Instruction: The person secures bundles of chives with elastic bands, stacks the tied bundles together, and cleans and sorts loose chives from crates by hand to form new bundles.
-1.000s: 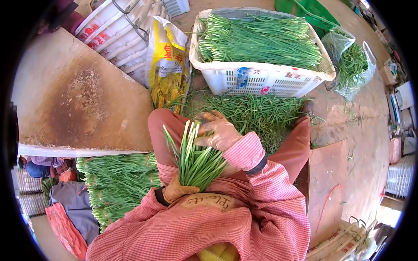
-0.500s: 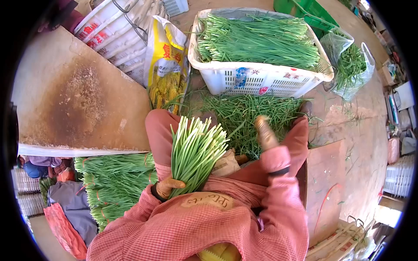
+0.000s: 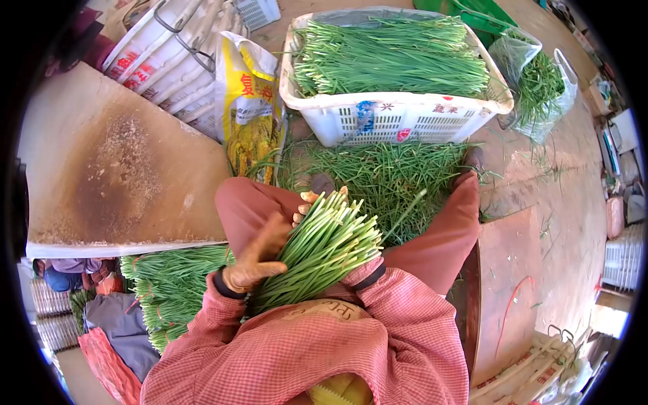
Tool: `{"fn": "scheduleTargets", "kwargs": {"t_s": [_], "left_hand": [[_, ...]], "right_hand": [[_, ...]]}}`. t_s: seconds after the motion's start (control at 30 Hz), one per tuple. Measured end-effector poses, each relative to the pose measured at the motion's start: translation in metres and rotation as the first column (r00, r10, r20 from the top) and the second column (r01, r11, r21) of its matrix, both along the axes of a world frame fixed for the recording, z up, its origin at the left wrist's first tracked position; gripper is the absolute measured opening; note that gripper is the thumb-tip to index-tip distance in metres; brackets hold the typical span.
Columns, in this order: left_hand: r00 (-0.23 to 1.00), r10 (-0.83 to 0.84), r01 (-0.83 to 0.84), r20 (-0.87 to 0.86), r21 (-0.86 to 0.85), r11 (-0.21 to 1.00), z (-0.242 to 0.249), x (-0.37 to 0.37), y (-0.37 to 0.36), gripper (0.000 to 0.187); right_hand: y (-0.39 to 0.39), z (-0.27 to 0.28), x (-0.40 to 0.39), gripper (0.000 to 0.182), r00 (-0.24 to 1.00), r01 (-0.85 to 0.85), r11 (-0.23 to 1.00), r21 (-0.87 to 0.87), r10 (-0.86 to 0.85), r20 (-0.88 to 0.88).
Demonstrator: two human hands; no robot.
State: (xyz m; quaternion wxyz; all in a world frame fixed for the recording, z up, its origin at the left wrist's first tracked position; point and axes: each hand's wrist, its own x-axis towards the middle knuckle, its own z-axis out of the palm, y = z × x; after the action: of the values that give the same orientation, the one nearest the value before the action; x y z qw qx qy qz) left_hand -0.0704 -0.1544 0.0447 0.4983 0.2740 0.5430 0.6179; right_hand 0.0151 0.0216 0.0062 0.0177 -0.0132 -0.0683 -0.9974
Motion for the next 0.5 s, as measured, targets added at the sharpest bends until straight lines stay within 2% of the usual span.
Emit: {"fn": "scheduleTargets", "kwargs": {"t_s": [0.03,0.07,0.1,0.13,0.17,0.2,0.23,0.3,0.37,0.43,0.47,0.5], "left_hand": [[0.97,0.092,-0.096,-0.223,-0.007,0.995,0.022,-0.007,0.008,0.078],[0.881,0.182,-0.198,-0.437,0.009,0.98,0.033,-0.01,0.012,0.08],[0.882,0.183,-0.199,-0.435,0.01,0.98,0.025,-0.008,0.018,0.08],[0.998,0.017,-0.019,-0.062,-0.02,1.0,0.01,-0.002,0.029,0.081],[0.935,-0.167,0.167,0.313,0.027,0.986,-0.004,-0.001,0.041,0.083],[0.845,-0.25,0.263,0.472,0.041,0.964,-0.016,0.005,0.044,0.084],[0.722,-0.318,0.353,0.615,0.068,0.933,-0.023,0.013,0.044,0.086],[0.619,-0.328,0.424,0.714,0.048,0.904,-0.026,0.026,0.042,0.083],[0.572,-0.3,0.412,0.764,0.049,0.91,-0.027,0.028,0.043,0.083],[0.57,-0.287,0.398,0.77,0.047,0.916,-0.033,0.029,0.041,0.082],[0.566,-0.253,0.36,0.784,0.041,0.932,-0.037,0.029,0.037,0.081],[0.57,-0.251,0.357,0.783,0.039,0.933,-0.034,0.027,0.037,0.081]], "right_hand": [[0.0,0.002,0.0,0.059,1.0,0.009,1.0,0.0,-0.009,0.009],[0.001,0.005,-0.002,0.059,0.999,-0.027,0.999,-0.026,0.026,-0.034],[0.0,0.006,-0.005,0.058,0.995,-0.065,0.997,-0.048,0.061,-0.083],[-0.005,0.004,-0.002,0.058,0.999,-0.007,0.998,0.065,0.004,0.039],[-0.004,-0.001,-0.006,0.056,0.996,0.051,0.972,0.228,-0.065,0.054],[-0.002,-0.007,-0.01,0.055,0.989,0.096,0.917,0.386,-0.132,0.068],[0.01,-0.006,-0.01,0.054,0.989,0.036,0.937,0.347,-0.084,0.123],[0.026,-0.004,-0.009,0.052,0.898,-0.064,0.891,0.449,-0.144,0.415],[0.067,-0.007,0.002,0.04,0.981,0.047,0.9,0.434,-0.124,0.151],[0.106,0.008,0.007,0.025,0.9,0.173,0.978,0.113,-0.204,0.385],[0.114,0.072,-0.005,0.021,0.309,0.222,0.842,0.492,-0.539,0.783],[0.143,0.053,0.016,0.023,0.65,0.478,0.779,0.406,-0.625,0.433]]}}
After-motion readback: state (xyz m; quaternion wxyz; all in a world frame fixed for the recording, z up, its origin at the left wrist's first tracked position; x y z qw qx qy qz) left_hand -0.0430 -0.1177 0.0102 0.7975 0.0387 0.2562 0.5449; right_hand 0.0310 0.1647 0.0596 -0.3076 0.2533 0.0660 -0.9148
